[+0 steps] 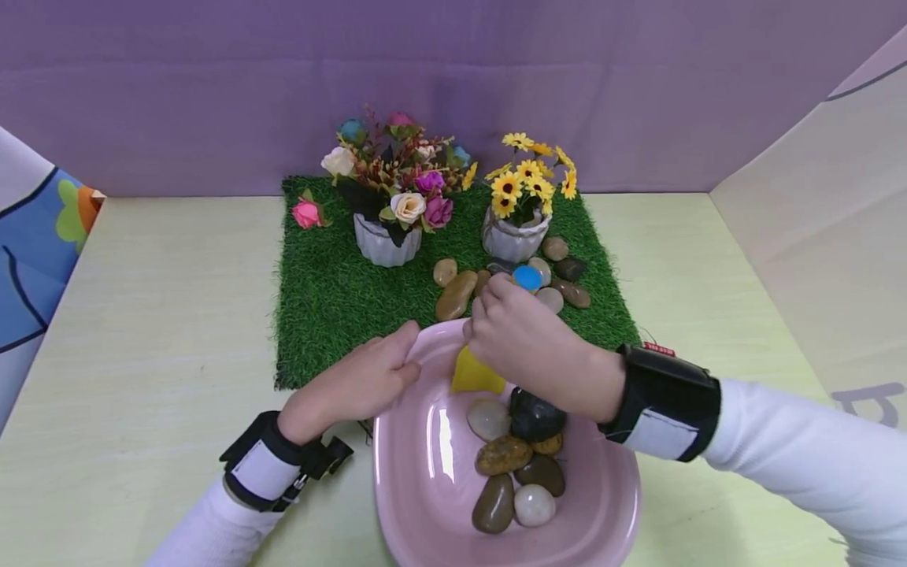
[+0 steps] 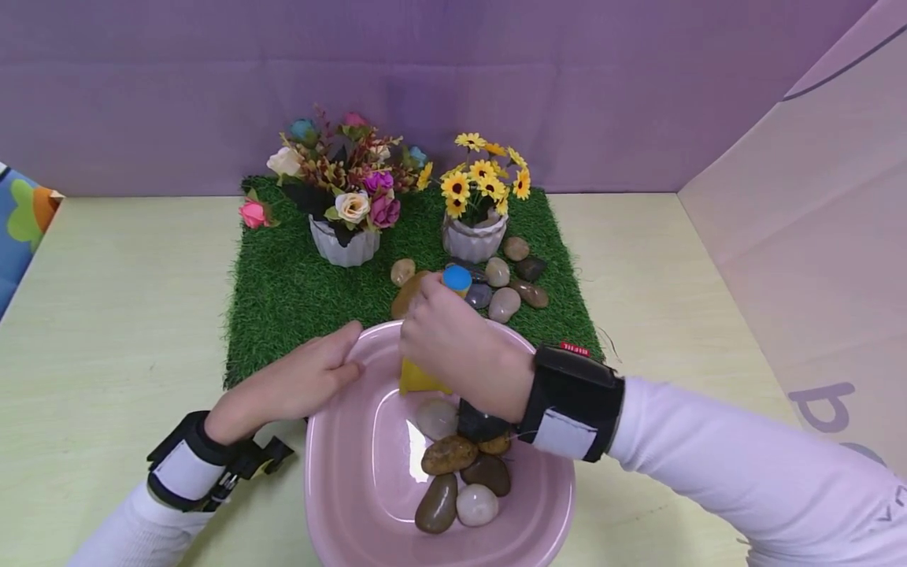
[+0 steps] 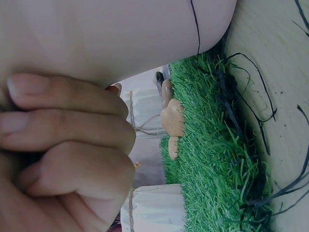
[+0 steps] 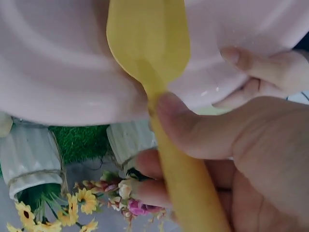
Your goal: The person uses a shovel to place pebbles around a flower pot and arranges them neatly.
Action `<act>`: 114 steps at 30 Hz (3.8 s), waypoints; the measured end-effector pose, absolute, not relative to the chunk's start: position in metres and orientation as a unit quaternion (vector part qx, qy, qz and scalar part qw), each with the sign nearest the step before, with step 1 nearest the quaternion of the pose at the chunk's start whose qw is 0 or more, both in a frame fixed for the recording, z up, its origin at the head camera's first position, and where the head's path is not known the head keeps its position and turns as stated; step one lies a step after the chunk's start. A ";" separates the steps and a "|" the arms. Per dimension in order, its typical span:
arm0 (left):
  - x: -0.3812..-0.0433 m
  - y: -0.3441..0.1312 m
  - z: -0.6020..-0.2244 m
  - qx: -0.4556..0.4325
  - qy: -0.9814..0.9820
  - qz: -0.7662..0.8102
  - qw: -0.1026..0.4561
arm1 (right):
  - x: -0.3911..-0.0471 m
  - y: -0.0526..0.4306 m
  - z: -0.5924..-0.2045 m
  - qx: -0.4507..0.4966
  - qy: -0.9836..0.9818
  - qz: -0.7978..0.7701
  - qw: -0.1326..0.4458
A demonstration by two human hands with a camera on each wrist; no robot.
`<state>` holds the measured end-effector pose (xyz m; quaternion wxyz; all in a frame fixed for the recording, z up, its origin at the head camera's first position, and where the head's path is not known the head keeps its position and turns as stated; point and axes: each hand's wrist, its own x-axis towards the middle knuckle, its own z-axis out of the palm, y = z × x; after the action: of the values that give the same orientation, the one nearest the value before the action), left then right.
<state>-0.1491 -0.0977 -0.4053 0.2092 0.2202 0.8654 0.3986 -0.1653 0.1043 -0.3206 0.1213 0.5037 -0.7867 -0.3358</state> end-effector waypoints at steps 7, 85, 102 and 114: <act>-0.149 -0.098 -0.407 0.225 0.867 0.395 0.202 | -0.172 0.104 -0.324 0.534 -0.755 -0.360 0.123; -0.147 -0.098 -0.404 0.211 0.864 0.404 0.211 | -0.132 0.132 -0.361 0.523 -0.812 -0.186 -0.176; -0.146 -0.098 -0.404 0.212 0.856 0.419 0.215 | -0.135 0.139 -0.365 0.530 -0.797 -0.166 -0.236; -0.146 -0.098 -0.404 0.213 0.856 0.420 0.215 | -0.139 0.142 -0.364 0.519 -0.800 -0.105 -0.283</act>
<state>-0.1463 -0.0980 -0.4044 0.2149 0.2129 0.8558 0.4197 -0.1389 0.1418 -0.3642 -0.2828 0.5191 -0.7998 -0.1046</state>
